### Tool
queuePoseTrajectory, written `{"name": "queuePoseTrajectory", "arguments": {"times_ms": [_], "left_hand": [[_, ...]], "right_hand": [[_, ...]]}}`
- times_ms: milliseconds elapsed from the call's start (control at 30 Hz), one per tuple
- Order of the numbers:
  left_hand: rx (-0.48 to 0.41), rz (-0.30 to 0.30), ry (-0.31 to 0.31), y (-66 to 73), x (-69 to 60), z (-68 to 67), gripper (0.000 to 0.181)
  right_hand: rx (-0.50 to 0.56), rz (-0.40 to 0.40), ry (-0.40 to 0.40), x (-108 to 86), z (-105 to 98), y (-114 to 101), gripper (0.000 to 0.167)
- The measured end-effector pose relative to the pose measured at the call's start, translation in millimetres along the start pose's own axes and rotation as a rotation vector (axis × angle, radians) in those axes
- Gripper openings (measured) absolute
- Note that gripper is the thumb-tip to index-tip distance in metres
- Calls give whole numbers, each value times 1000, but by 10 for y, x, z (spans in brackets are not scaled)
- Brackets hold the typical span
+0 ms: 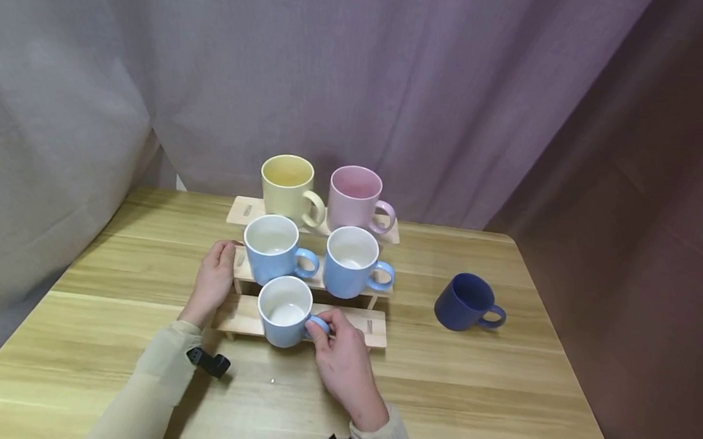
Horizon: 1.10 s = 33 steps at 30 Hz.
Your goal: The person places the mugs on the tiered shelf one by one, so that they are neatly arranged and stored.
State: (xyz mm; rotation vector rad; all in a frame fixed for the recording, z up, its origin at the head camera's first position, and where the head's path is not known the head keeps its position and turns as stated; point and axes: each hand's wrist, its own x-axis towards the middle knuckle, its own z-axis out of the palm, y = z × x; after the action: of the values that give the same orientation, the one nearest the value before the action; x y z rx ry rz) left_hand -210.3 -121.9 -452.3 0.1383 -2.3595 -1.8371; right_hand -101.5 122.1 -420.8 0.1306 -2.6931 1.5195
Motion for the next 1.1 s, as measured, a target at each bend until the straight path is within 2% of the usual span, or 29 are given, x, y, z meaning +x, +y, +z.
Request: {"name": "queuePoseTrajectory", "arguments": {"times_ms": [167,267,367,533,667,900,1000,1100], "left_hand": [[-1,8,7,-11,4,14,38],[-6,5,-1,-22,4,22,38],[-8,2,-4,-35,7,21,39],[-28,1,0,-32,7,8,41],[-34,-2,1,-26,11,5,41],[-16,-14,-11,-4,-7,1,41],[-8,-14,-12,-4,-4,2,42],[-6,-14,-8,-8,4,-1,41]], "right_hand": [[14,-4,1,0,-52,24,22],[30,5,66,7,-173,31,29],[68,5,184,22,-358,38,30],[187,-83,428,51,-693,101,27],[176,-118,593,51,-926,196,25],[76,-16,756,61,-1227,440,27],[43,51,791,59,-1314,528,29],[12,114,793,56,-1367,600,30]]}}
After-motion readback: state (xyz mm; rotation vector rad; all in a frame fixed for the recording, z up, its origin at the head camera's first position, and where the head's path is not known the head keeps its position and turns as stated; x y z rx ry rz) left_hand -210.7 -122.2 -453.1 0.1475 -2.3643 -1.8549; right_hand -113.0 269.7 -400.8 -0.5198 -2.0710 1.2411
